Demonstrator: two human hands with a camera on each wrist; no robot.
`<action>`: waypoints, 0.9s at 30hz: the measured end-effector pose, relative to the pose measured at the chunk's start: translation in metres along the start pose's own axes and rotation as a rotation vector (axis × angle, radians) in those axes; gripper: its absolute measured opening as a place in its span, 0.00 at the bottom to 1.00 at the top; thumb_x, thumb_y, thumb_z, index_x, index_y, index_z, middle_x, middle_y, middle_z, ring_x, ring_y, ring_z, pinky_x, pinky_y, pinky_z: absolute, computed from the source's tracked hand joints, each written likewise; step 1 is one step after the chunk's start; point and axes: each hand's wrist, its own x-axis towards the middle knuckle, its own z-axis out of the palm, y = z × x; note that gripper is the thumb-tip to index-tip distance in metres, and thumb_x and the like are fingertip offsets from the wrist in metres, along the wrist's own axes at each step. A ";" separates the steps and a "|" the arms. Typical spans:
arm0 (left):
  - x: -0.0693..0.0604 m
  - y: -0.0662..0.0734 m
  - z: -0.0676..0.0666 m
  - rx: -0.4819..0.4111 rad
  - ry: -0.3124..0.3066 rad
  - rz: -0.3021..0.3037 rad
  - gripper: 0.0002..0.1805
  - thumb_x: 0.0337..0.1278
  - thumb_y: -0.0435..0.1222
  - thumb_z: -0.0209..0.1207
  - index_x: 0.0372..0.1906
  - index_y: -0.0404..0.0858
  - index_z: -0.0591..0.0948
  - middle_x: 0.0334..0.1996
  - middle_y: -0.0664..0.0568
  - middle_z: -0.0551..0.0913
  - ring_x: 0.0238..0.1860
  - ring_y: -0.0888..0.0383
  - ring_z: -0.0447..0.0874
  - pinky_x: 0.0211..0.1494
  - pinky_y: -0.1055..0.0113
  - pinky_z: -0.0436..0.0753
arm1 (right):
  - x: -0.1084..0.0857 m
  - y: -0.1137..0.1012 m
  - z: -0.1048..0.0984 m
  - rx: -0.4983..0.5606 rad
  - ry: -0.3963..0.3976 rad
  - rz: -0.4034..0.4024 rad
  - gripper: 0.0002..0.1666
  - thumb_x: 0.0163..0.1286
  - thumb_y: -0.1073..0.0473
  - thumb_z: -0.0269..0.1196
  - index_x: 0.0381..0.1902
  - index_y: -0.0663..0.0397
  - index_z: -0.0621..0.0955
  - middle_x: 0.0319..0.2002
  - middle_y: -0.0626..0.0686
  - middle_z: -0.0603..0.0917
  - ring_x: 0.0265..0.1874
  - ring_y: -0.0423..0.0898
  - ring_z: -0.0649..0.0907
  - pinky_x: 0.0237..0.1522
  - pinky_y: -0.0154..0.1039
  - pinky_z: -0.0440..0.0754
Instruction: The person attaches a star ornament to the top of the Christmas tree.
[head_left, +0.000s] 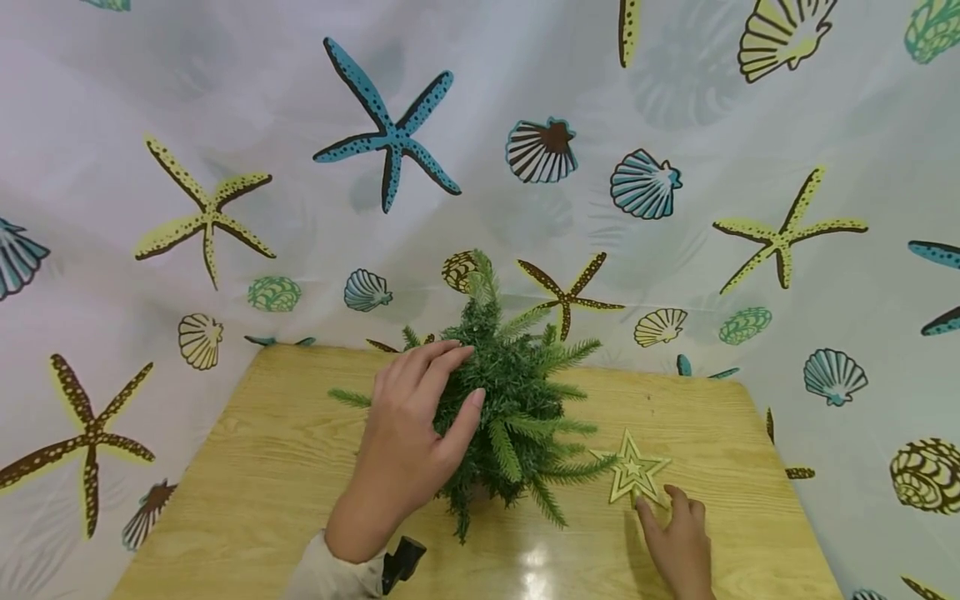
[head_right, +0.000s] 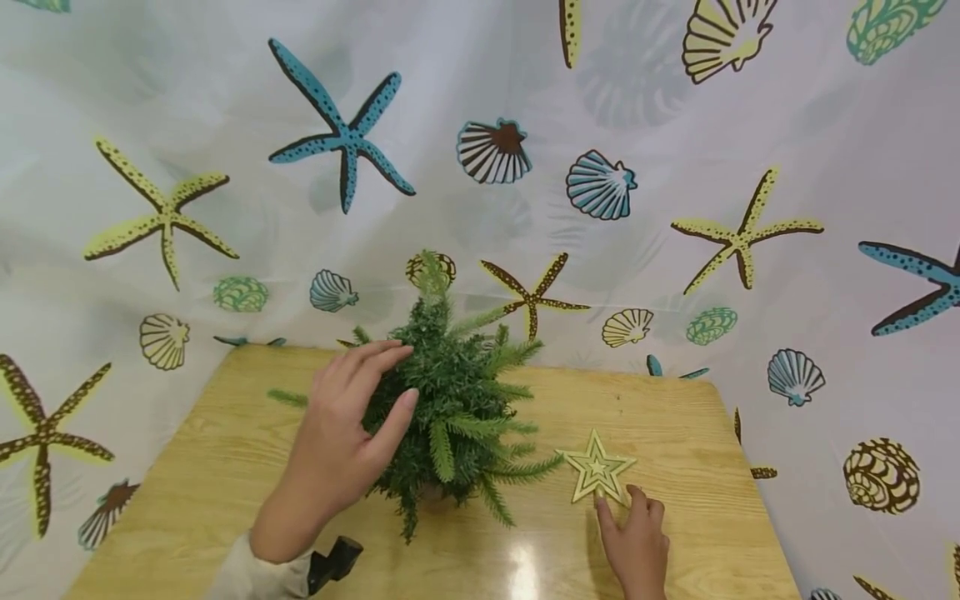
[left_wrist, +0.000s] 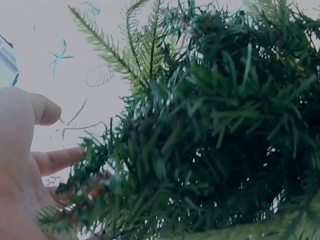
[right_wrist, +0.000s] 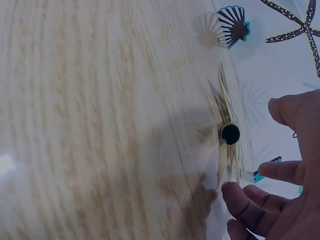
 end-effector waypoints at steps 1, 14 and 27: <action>0.000 0.001 0.001 0.011 0.000 -0.011 0.23 0.72 0.44 0.60 0.64 0.36 0.81 0.62 0.42 0.80 0.65 0.41 0.74 0.66 0.37 0.67 | 0.000 0.000 0.000 -0.005 -0.001 0.000 0.43 0.78 0.40 0.60 0.70 0.73 0.68 0.59 0.77 0.68 0.48 0.76 0.79 0.45 0.69 0.79; 0.015 0.016 -0.002 0.077 -0.171 -0.244 0.30 0.75 0.56 0.55 0.67 0.41 0.80 0.67 0.44 0.77 0.70 0.39 0.70 0.70 0.36 0.62 | 0.012 0.000 0.008 -0.036 -0.043 0.021 0.44 0.78 0.39 0.60 0.70 0.73 0.67 0.58 0.77 0.67 0.41 0.69 0.81 0.45 0.68 0.75; 0.026 0.025 0.011 0.199 -0.268 -0.301 0.32 0.74 0.61 0.53 0.67 0.43 0.79 0.82 0.41 0.52 0.76 0.36 0.59 0.72 0.29 0.52 | 0.016 0.001 0.010 -0.051 -0.031 0.027 0.40 0.78 0.41 0.60 0.68 0.71 0.70 0.57 0.76 0.68 0.46 0.72 0.80 0.46 0.68 0.74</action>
